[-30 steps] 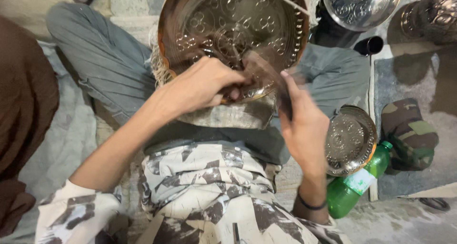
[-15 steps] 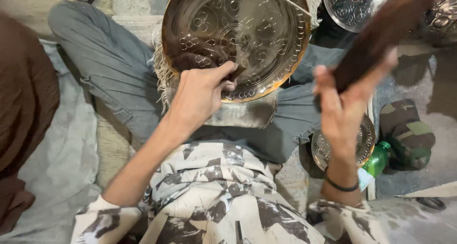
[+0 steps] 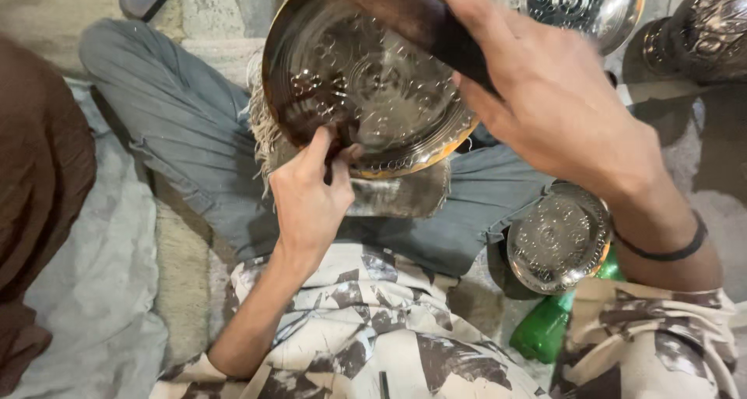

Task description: The person sits cross-legged and repeatedly hammers a small metal punch held against a decorative metal plate. The plate rests on a cushion on the lap while the person uses a wooden mallet to strike the punch and shape the surface.

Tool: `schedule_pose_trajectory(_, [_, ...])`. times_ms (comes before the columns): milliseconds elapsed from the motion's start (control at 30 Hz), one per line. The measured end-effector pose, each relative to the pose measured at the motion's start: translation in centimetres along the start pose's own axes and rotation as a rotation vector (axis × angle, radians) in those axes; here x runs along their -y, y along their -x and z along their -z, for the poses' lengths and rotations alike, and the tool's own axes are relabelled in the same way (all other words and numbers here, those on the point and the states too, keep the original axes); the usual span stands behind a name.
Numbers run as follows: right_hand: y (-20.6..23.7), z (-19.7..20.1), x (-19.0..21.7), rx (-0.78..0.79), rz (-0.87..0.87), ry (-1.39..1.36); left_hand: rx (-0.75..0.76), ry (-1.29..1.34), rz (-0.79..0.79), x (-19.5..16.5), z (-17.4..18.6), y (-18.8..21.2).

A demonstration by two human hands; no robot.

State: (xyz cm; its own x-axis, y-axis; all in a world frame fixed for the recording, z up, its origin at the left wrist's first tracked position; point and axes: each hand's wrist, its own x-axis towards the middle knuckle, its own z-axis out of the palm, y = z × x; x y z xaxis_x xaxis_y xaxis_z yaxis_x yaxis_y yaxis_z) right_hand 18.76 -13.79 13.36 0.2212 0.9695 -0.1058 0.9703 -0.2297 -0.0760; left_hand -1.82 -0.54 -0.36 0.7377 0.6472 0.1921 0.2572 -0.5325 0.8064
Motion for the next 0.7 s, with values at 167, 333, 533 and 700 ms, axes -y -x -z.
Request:
schedule_pose_trajectory(167, [1.1,-0.3,0.7,0.153,-0.054,0.063,0.016,0.057,0.041,-0.8,0.7,-0.2])
schedule_pose_trajectory(333, [4.0,-4.2,4.1,-0.498,-0.588,-0.405,0.063,0.332,0.110,-0.6,3.7,-0.4])
schedule_pose_trajectory(533, [5.5,-13.0,3.4,-0.762,-0.734,-1.015,0.072,0.548,0.160,0.7,6.8,-1.0])
schedule_pose_trajectory(700, [4.7,-11.3,-0.2,-0.765,-0.495,-0.776,0.106,0.602,0.028,0.7,7.3,-1.5])
